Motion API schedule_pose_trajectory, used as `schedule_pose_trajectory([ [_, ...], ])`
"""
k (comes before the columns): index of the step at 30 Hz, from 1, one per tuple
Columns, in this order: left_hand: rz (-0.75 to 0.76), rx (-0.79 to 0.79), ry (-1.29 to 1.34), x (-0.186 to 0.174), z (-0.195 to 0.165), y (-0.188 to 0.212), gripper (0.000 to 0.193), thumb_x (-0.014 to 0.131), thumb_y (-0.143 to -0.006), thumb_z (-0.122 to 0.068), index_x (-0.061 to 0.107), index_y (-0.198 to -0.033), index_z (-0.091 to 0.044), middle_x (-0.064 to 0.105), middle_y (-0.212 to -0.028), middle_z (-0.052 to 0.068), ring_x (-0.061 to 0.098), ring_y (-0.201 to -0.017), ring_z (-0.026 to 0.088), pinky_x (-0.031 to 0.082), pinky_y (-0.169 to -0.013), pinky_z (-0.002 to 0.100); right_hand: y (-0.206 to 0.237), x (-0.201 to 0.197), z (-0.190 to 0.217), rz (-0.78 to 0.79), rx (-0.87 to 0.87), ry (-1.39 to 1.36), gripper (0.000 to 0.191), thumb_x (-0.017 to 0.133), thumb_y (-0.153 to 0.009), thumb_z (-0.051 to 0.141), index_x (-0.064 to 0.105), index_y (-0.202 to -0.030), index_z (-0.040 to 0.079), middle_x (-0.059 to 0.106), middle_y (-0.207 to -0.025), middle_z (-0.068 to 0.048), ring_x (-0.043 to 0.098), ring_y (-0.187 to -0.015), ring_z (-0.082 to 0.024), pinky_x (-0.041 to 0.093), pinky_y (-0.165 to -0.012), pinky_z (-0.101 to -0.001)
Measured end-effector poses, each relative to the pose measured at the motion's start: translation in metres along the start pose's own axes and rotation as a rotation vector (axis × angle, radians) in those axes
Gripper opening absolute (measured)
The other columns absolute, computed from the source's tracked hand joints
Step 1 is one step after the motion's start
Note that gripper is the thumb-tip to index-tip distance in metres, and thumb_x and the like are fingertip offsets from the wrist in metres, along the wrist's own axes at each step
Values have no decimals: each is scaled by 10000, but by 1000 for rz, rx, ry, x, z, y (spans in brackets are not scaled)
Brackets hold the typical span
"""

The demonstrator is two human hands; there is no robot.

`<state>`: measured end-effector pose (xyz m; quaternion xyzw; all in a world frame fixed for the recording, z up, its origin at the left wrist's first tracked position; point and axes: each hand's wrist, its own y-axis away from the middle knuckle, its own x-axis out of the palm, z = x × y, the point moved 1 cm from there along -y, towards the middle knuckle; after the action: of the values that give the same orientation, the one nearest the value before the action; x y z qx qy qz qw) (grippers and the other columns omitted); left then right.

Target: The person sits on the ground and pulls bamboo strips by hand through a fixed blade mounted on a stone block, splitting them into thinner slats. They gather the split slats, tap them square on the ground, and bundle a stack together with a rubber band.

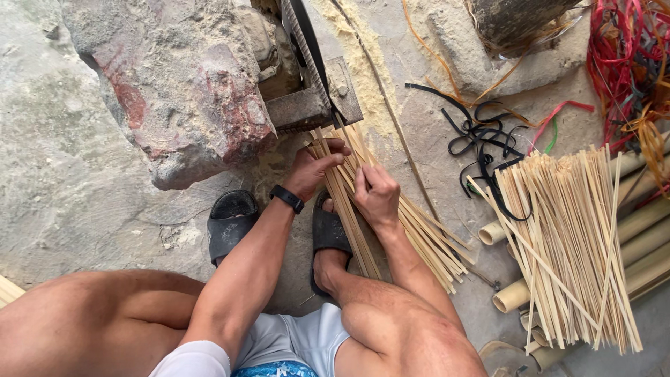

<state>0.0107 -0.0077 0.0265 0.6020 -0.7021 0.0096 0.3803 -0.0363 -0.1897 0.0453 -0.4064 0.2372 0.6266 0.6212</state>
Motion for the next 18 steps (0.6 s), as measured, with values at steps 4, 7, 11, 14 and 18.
schedule_pose_trajectory([
  [4,8,-5,-173,-9,-7,3,302,745,-861,-57,734,-1159,-15,760,-1095,88,725,-977,179,621,-877,309,-37,29,-4,7,-65,5,74,677,-1008,26,740,-1016,-12,693,-766,-116,640,-580,-154,531,-428,-269],
  [7,9,-58,-160,-11,-9,6,277,794,-869,-110,733,-1118,-2,767,-1048,93,741,-924,186,634,-820,322,-55,35,2,34,-64,40,62,675,-1013,29,728,-994,4,680,-750,-98,607,-556,-146,516,-446,-273],
  [11,-66,-54,-100,-5,-7,7,282,831,-846,-112,734,-1087,-2,761,-1027,108,742,-882,199,643,-771,350,-41,4,7,89,-49,28,91,671,-1006,28,739,-1060,3,695,-776,-101,606,-549,-150,507,-429,-262],
  [14,-42,-38,-63,-3,-7,6,327,847,-805,-127,715,-1090,-36,760,-1028,104,757,-897,201,660,-785,354,-10,-21,15,-59,-185,171,172,696,-964,103,721,-1092,-9,680,-809,-107,636,-644,-208,546,-555,-320],
  [18,-15,28,-141,0,-3,6,316,862,-804,-138,744,-1068,-11,777,-1062,106,762,-946,197,656,-848,341,15,-18,14,83,-76,-179,137,653,-1003,61,726,-1107,11,718,-923,-128,707,-760,-168,624,-631,-263],
])
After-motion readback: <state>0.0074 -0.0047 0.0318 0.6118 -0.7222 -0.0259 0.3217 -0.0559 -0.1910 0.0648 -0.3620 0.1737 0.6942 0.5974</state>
